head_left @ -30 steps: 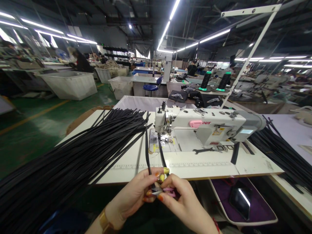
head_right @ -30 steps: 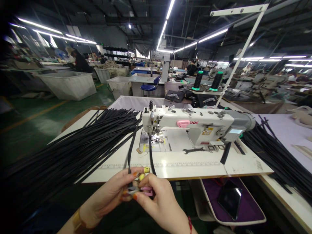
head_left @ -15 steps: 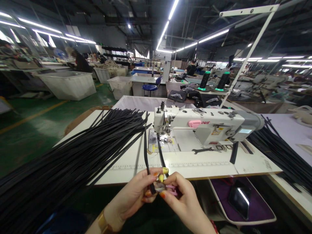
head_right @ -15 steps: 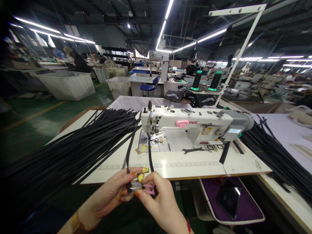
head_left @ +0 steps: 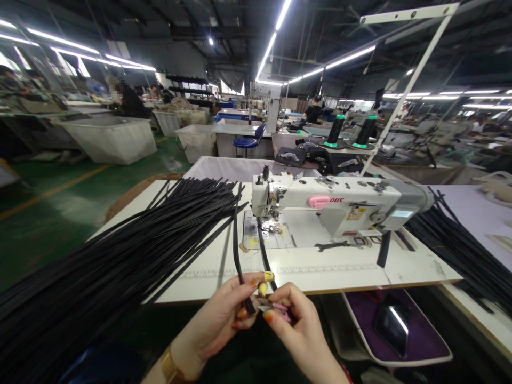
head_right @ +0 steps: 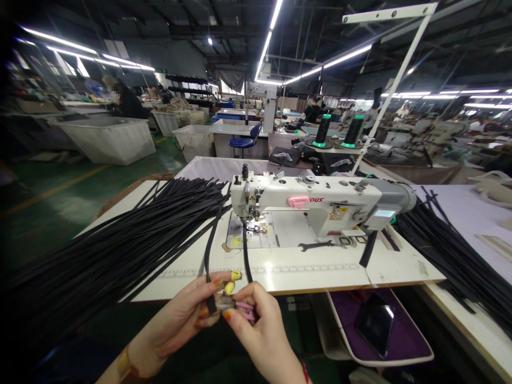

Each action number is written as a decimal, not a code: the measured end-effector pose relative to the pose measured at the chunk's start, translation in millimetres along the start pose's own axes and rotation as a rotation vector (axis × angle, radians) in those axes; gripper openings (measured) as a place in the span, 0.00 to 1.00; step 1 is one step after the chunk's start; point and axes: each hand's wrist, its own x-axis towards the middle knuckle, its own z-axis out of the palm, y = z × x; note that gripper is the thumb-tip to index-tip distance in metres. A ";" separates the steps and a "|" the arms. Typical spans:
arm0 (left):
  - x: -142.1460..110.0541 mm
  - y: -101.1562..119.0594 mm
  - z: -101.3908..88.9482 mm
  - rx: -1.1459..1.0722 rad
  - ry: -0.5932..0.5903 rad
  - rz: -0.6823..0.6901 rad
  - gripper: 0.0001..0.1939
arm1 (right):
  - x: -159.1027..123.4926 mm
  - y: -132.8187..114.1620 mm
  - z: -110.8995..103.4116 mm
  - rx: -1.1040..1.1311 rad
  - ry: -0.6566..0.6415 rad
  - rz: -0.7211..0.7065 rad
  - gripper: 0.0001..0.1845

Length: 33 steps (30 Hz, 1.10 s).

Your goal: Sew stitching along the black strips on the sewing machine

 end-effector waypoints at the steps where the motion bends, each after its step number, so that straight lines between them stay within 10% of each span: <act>1: -0.1 -0.1 -0.2 -0.001 0.003 -0.002 0.16 | -0.9 0.1 0.4 0.018 -0.011 0.003 0.11; 23: 0.6 -2.1 -0.7 0.025 0.004 -0.004 0.15 | 1.6 4.4 11.7 0.145 -0.042 0.056 0.14; 33: 7.3 -4.4 4.7 -0.066 0.183 0.207 0.16 | -1.6 24.8 4.1 0.183 0.232 0.044 0.13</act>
